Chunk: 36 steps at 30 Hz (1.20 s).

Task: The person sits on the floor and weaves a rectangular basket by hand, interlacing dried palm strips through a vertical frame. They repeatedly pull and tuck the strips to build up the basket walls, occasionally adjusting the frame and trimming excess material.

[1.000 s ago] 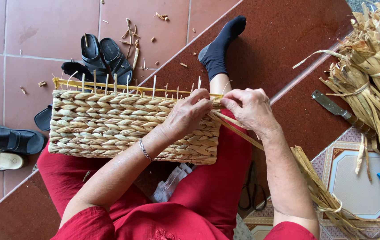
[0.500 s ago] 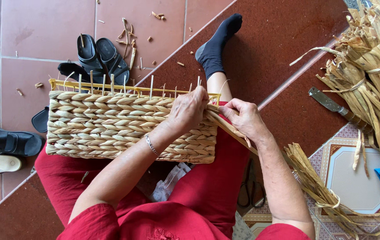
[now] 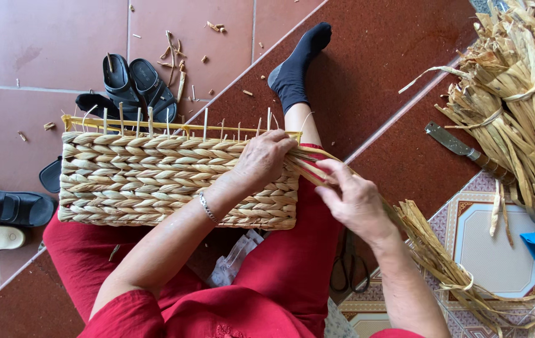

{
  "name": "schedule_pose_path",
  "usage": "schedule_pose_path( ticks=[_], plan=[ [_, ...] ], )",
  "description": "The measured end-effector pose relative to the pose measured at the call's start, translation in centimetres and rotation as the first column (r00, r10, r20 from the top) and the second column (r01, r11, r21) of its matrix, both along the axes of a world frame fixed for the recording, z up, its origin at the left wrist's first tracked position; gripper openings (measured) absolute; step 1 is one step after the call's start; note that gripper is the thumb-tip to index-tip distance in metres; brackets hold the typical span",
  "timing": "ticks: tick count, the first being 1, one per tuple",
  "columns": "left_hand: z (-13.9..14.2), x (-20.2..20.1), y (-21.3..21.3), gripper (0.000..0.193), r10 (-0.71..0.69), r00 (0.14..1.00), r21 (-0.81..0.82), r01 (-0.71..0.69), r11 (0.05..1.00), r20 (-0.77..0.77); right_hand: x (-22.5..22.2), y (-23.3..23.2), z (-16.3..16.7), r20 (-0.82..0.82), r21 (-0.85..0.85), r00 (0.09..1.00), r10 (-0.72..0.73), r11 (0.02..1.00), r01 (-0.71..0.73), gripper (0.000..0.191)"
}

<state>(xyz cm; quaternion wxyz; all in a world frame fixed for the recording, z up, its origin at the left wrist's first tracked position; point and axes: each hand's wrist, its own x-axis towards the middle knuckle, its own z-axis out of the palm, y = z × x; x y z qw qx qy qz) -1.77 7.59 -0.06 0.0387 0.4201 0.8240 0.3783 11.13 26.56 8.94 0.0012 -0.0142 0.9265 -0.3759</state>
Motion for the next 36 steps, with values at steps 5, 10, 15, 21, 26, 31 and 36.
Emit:
schedule_pose_path(
  ticks=[5,10,15,21,26,31,36],
  plan=[
    [1.7,0.8,0.0,0.043,-0.097,0.992,-0.148,0.107,0.983,0.079,-1.9,1.1,4.3,-0.241,0.236,0.970,-0.017,0.969,0.075,0.019],
    [1.0,0.8,1.3,0.009,0.069,0.984,-0.241,-0.028,0.970,0.163,-3.6,-0.2,2.1,-0.773,0.510,0.610,0.172,0.742,0.436,0.014],
    [-0.4,0.6,1.2,0.017,0.212,0.951,0.016,-0.222,0.975,0.226,-3.9,0.0,-3.5,-0.406,0.191,0.913,-0.045,0.973,0.133,0.010],
    [-1.5,0.9,1.5,0.018,0.238,0.965,0.049,-0.244,0.968,0.106,-3.6,1.4,-7.6,0.441,-0.432,0.895,-0.073,0.856,0.283,0.010],
    [-1.3,2.2,1.6,0.037,0.115,0.975,-0.180,-0.151,0.972,-0.192,-4.7,1.7,-10.0,0.435,-0.758,0.885,-0.165,0.464,0.458,0.016],
    [0.7,1.8,1.8,0.036,0.011,0.999,-0.481,0.010,0.877,0.040,-6.4,-0.3,-12.8,0.422,-0.811,0.887,-0.186,0.360,0.461,0.015],
    [2.3,-0.9,2.8,0.026,0.017,0.952,-0.576,0.171,0.800,0.306,-7.2,-0.5,-13.5,0.366,-0.912,0.929,-0.060,0.174,0.371,0.018]
  ],
)
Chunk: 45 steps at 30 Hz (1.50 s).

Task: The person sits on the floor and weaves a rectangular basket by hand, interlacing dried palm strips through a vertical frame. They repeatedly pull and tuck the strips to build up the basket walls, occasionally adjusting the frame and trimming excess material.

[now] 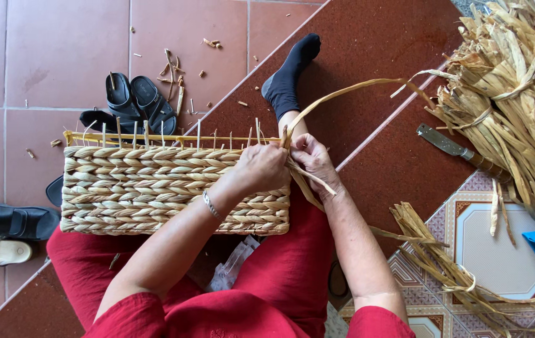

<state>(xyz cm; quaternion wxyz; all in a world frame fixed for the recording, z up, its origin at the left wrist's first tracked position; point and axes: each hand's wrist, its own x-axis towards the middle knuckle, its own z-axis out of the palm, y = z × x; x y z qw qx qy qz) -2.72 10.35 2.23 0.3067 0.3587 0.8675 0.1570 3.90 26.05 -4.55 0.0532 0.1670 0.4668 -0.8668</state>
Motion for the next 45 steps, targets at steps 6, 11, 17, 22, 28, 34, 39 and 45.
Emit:
schedule_pose_path(
  ticks=[6,11,17,22,28,34,39,45],
  plan=[
    [0.9,-1.2,1.0,0.030,-0.012,0.997,-0.075,0.018,0.997,0.071,-0.3,0.0,0.5,-0.023,0.085,1.000,-0.002,0.996,0.004,0.020],
    [2.1,2.9,-2.1,0.033,0.166,0.976,0.296,-0.119,0.948,-0.141,0.3,-0.6,0.9,-0.052,0.314,0.993,-0.106,0.942,0.117,0.024],
    [2.5,5.9,-12.8,0.033,0.368,0.908,0.702,-0.127,0.701,-0.203,1.1,0.5,-0.4,0.091,0.069,0.966,-0.240,0.970,0.234,0.027],
    [2.4,4.3,-25.1,0.041,0.620,0.668,0.624,-0.289,0.726,-0.412,2.2,2.9,-0.7,0.169,-0.335,0.974,-0.153,0.920,0.203,0.021],
    [-1.4,1.7,-33.2,0.044,0.835,0.413,0.482,-0.684,0.548,-0.364,2.6,2.5,0.7,0.215,-0.133,0.971,-0.106,0.982,0.137,0.037],
    [-3.1,1.3,-33.5,0.051,0.908,0.388,0.190,-0.890,0.414,-0.158,1.2,2.0,0.2,0.216,0.446,0.965,-0.148,0.894,0.037,0.038],
    [-2.7,1.9,-33.3,0.047,0.886,0.401,0.294,-0.839,0.457,-0.233,2.3,3.7,0.4,0.294,-0.119,0.865,-0.406,0.882,0.455,0.030],
    [-2.7,2.3,-33.4,0.045,0.866,0.419,0.287,-0.823,0.490,-0.274,3.1,3.7,1.1,0.116,0.458,0.992,-0.040,0.889,-0.018,0.034]
  ],
)
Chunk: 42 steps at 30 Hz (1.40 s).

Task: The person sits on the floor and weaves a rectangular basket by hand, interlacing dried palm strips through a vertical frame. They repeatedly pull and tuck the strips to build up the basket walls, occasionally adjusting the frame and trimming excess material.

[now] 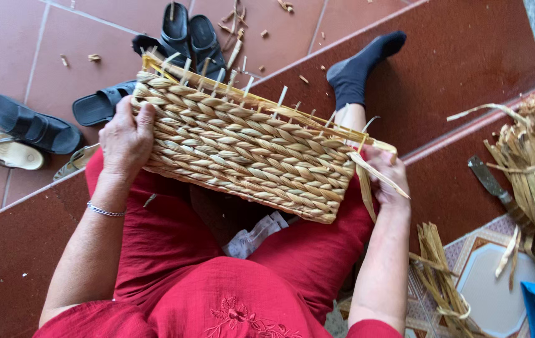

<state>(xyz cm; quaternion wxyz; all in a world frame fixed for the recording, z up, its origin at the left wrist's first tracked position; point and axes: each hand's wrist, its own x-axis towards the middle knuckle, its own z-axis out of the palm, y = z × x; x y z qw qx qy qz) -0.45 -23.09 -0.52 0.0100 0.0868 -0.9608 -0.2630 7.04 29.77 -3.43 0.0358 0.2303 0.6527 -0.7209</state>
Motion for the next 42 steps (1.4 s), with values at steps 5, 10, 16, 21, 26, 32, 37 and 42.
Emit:
schedule_pose_path(
  ticks=[5,10,16,21,26,32,37,42],
  plan=[
    [0.0,0.2,-0.3,0.047,-0.021,1.000,-0.035,0.020,0.999,-0.014,0.3,1.5,-1.3,0.244,-0.450,0.833,-0.497,0.703,0.551,0.032],
    [-0.3,0.0,-0.7,0.046,0.003,1.000,-0.055,-0.002,0.999,0.025,4.1,3.5,-2.4,0.179,-0.692,0.632,-0.754,0.360,0.626,0.022],
    [-0.7,0.0,-1.0,0.046,-0.018,1.000,-0.069,0.017,0.997,-0.008,6.1,7.5,-0.5,0.181,-0.653,0.591,-0.786,0.353,0.670,0.014],
    [-0.8,0.0,-0.9,0.046,-0.012,1.000,-0.071,0.011,0.997,-0.014,7.2,9.9,-1.4,0.227,-0.568,0.357,-0.906,0.175,0.804,0.014],
    [-0.4,0.0,-0.5,0.046,-0.001,1.000,-0.026,0.000,1.000,-0.020,9.1,10.8,-1.5,0.161,-0.509,0.418,-0.894,0.288,0.811,0.018],
    [-1.0,-0.3,0.5,0.045,0.098,0.995,0.043,-0.098,0.994,-0.015,12.8,9.4,1.2,0.162,0.404,0.877,-0.452,0.842,0.359,0.044],
    [-0.6,-1.1,-0.9,0.047,0.070,0.988,0.130,-0.089,0.988,0.138,9.8,7.6,2.7,-0.106,0.384,0.981,-0.164,0.903,0.192,0.067],
    [-0.6,-1.8,-1.2,0.049,0.029,0.988,0.088,-0.042,0.995,0.150,5.1,2.2,3.8,-0.006,0.315,0.997,0.073,0.947,-0.068,0.089]
  ],
)
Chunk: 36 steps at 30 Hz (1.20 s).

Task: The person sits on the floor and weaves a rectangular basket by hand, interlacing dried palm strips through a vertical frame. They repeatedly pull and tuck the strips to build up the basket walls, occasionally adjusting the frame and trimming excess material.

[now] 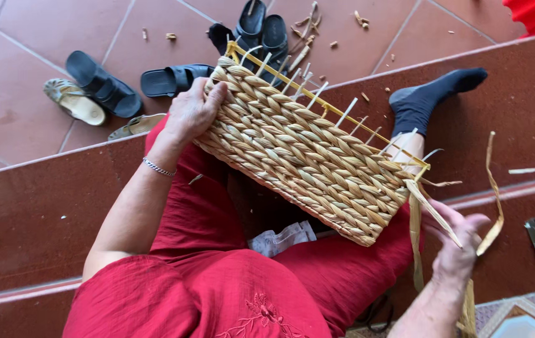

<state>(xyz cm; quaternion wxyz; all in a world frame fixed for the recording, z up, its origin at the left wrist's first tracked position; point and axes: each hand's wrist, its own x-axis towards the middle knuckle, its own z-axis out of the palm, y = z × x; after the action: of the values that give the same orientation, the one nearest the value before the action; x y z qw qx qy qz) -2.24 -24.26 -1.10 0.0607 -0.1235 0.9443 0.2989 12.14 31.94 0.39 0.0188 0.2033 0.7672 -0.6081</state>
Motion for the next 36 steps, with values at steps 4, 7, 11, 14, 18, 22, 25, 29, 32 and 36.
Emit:
schedule_pose_path(
  ticks=[4,7,11,14,18,22,25,29,32,36],
  plan=[
    [-0.9,0.3,0.1,0.045,-0.015,0.998,-0.056,0.011,0.998,-0.066,-2.2,-2.9,1.8,0.137,0.145,0.986,0.099,0.982,-0.118,0.046],
    [-1.5,0.7,-0.5,0.045,-0.028,0.994,-0.047,0.023,0.999,-0.106,-2.9,-5.1,2.3,0.226,0.066,0.974,0.019,0.997,-0.035,0.035],
    [-1.7,1.0,-1.3,0.045,-0.031,0.995,-0.085,0.023,0.996,-0.099,-2.7,-6.0,2.8,0.154,0.171,0.982,0.109,0.976,-0.135,0.025],
    [-1.2,0.9,-1.4,0.049,-0.051,0.995,-0.107,0.042,0.993,-0.088,-2.5,-5.7,2.8,0.061,0.447,0.980,0.188,0.873,-0.196,0.020],
    [1.1,0.7,-0.1,0.040,-0.058,0.995,-0.134,0.047,0.990,-0.079,-2.8,-5.2,2.6,-0.037,0.371,0.969,0.244,0.904,-0.213,0.019],
    [5.1,1.4,4.5,0.031,-0.387,0.748,-0.390,0.186,0.902,-0.539,-2.2,-5.3,3.7,0.026,0.288,0.978,0.209,0.935,-0.207,0.044],
    [6.3,1.7,12.1,0.024,-0.530,0.662,-0.180,0.523,0.833,-0.529,-1.7,-5.3,5.0,-0.081,0.481,0.957,0.278,0.852,-0.207,0.026],
    [4.9,2.4,24.3,0.029,-0.656,0.509,0.182,0.846,0.502,-0.557,-2.0,-4.7,6.5,-0.127,0.572,0.936,0.330,0.795,-0.202,0.021],
    [3.1,1.3,30.3,0.054,-0.762,0.488,0.103,0.863,0.495,-0.426,-2.6,-4.1,7.2,-0.161,0.604,0.920,0.358,0.773,-0.195,0.018],
    [1.6,0.5,33.5,0.079,-0.841,0.524,-0.002,0.849,0.529,-0.134,-4.4,-3.7,6.9,-0.285,0.786,0.844,0.455,0.615,-0.066,0.014]
  ],
)
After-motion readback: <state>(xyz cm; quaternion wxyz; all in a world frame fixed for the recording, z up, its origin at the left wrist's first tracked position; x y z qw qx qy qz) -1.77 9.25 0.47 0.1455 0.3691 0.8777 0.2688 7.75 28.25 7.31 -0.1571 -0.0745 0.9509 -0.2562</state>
